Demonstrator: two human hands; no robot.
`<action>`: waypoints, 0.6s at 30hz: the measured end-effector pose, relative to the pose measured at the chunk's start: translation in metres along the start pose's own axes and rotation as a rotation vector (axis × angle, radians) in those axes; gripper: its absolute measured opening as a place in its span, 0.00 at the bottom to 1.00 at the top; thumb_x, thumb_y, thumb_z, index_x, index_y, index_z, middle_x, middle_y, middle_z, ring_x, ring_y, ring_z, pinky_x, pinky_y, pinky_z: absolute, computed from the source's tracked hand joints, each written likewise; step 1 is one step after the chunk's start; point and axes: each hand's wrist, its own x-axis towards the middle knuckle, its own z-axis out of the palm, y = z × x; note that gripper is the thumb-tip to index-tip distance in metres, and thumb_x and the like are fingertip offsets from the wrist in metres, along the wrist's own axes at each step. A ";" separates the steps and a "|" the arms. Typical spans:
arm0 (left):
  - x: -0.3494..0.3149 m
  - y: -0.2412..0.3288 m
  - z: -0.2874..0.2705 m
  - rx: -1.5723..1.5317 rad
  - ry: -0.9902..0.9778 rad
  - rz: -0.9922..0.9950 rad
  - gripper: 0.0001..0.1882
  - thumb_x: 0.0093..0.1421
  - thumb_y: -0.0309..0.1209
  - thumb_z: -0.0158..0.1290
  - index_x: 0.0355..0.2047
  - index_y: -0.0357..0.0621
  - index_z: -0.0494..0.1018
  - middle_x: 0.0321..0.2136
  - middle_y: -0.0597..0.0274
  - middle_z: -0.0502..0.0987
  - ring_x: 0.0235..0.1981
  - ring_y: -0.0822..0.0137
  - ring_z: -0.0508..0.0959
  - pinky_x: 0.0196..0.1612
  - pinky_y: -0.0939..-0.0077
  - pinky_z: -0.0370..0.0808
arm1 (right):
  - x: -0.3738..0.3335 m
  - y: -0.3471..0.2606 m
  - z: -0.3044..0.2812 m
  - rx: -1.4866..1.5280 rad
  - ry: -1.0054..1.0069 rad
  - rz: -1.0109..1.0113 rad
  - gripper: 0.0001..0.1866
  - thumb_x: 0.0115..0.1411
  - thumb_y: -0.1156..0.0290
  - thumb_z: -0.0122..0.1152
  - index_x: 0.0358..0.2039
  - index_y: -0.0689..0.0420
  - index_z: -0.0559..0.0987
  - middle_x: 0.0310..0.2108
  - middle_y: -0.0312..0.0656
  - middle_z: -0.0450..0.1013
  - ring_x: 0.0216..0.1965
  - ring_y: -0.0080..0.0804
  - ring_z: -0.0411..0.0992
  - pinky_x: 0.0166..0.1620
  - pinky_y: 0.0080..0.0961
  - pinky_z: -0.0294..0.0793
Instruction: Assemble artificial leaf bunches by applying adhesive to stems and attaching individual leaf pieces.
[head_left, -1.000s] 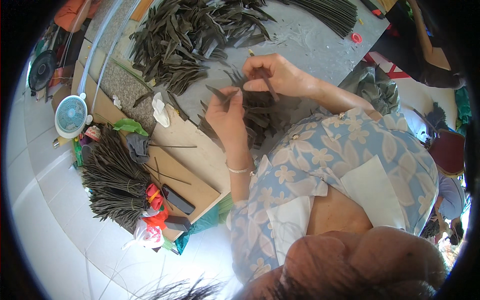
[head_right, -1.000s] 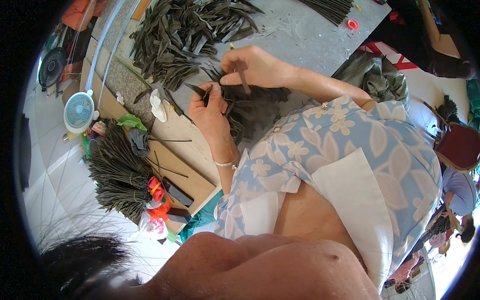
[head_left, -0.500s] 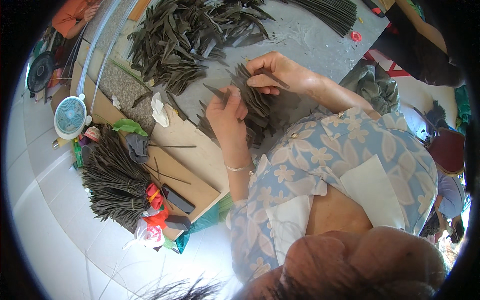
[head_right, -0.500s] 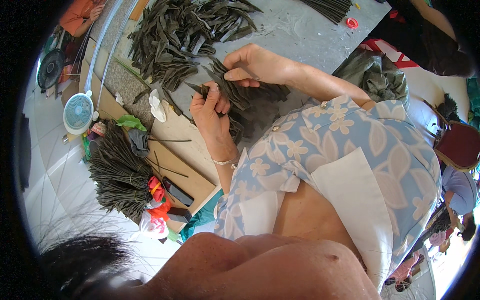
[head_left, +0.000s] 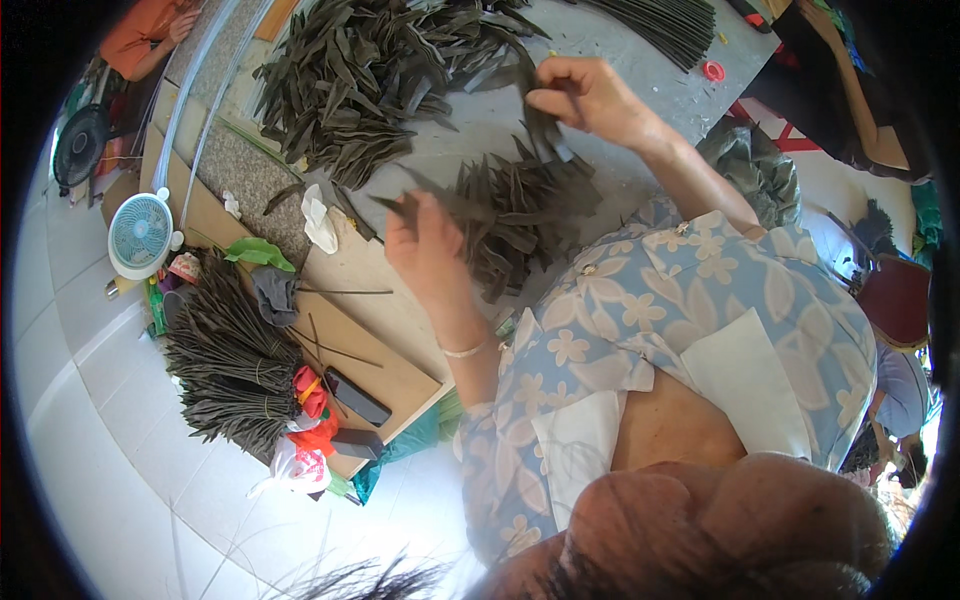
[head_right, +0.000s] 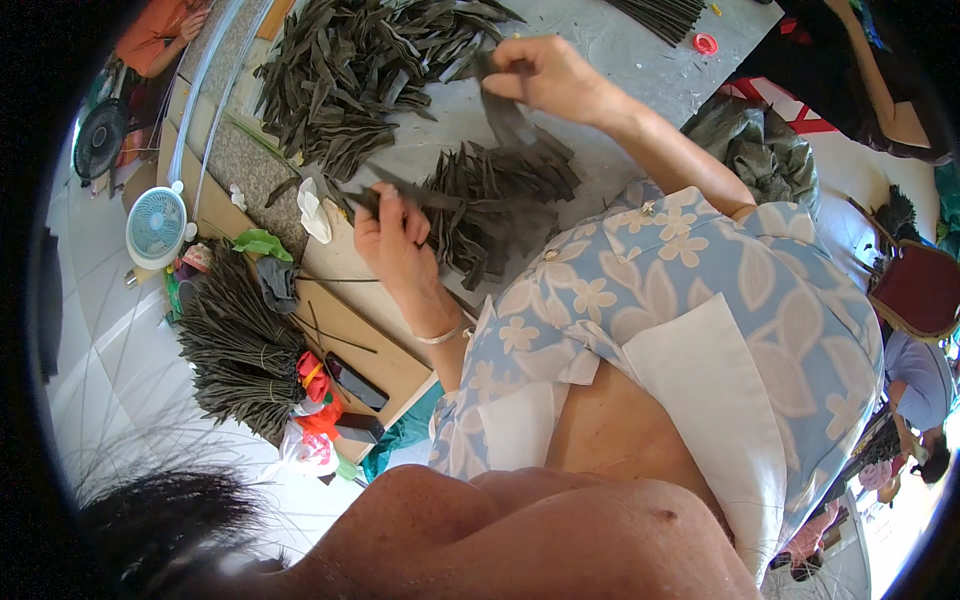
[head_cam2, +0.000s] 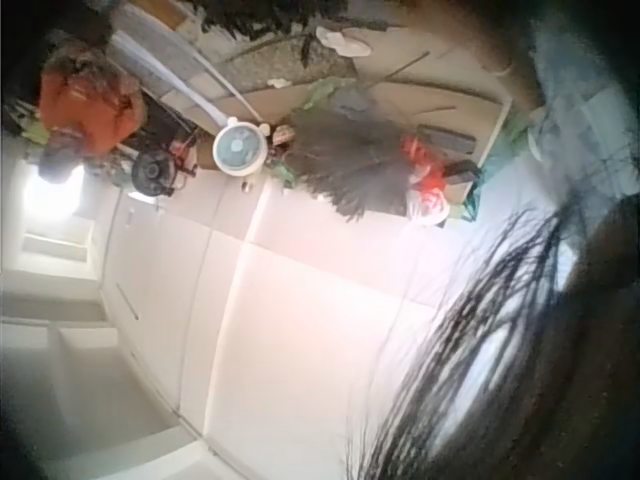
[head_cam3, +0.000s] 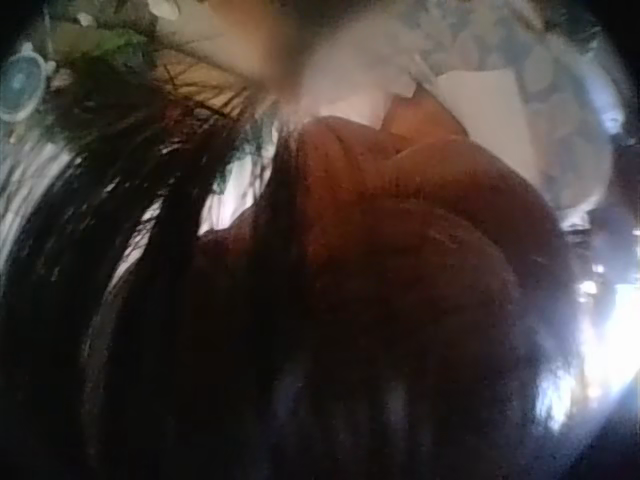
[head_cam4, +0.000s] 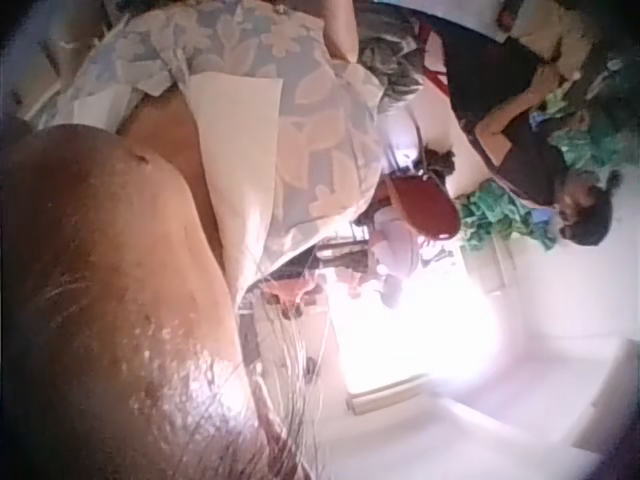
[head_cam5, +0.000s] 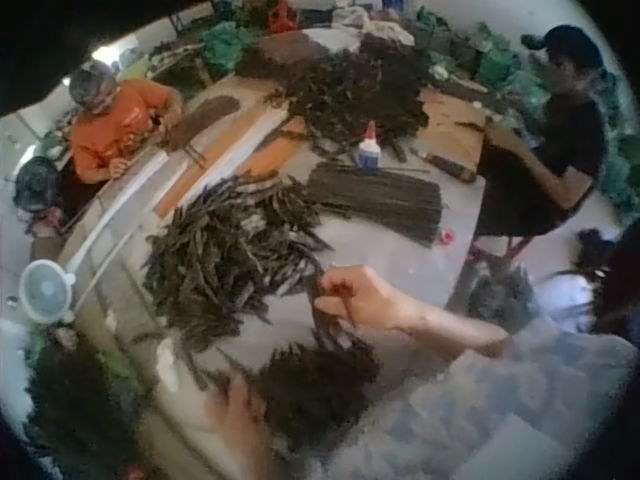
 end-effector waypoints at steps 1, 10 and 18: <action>0.000 0.003 -0.011 -0.030 -0.041 -0.012 0.03 0.66 0.25 0.52 0.35 0.39 0.71 0.18 0.72 0.64 0.15 0.81 0.58 0.18 0.85 0.53 | -0.003 0.000 -0.007 -0.003 0.002 0.004 0.09 0.65 0.69 0.61 0.28 0.58 0.74 0.17 0.27 0.64 0.18 0.10 0.57 0.20 0.15 0.53; -0.011 -0.031 -0.017 0.829 -0.172 0.260 0.20 0.64 0.34 0.57 0.49 0.29 0.72 0.37 0.57 0.76 0.35 0.66 0.75 0.42 0.77 0.73 | -0.028 0.018 0.026 -0.408 -0.223 -0.064 0.11 0.60 0.66 0.65 0.38 0.59 0.79 0.24 0.40 0.76 0.20 0.30 0.73 0.26 0.29 0.71; -0.031 -0.017 -0.038 1.201 -0.051 0.458 0.18 0.59 0.31 0.58 0.47 0.33 0.75 0.45 0.48 0.75 0.49 0.49 0.74 0.53 0.61 0.70 | 0.028 0.016 0.005 -0.725 0.012 -0.168 0.11 0.59 0.64 0.64 0.37 0.58 0.79 0.25 0.45 0.77 0.30 0.43 0.77 0.36 0.39 0.73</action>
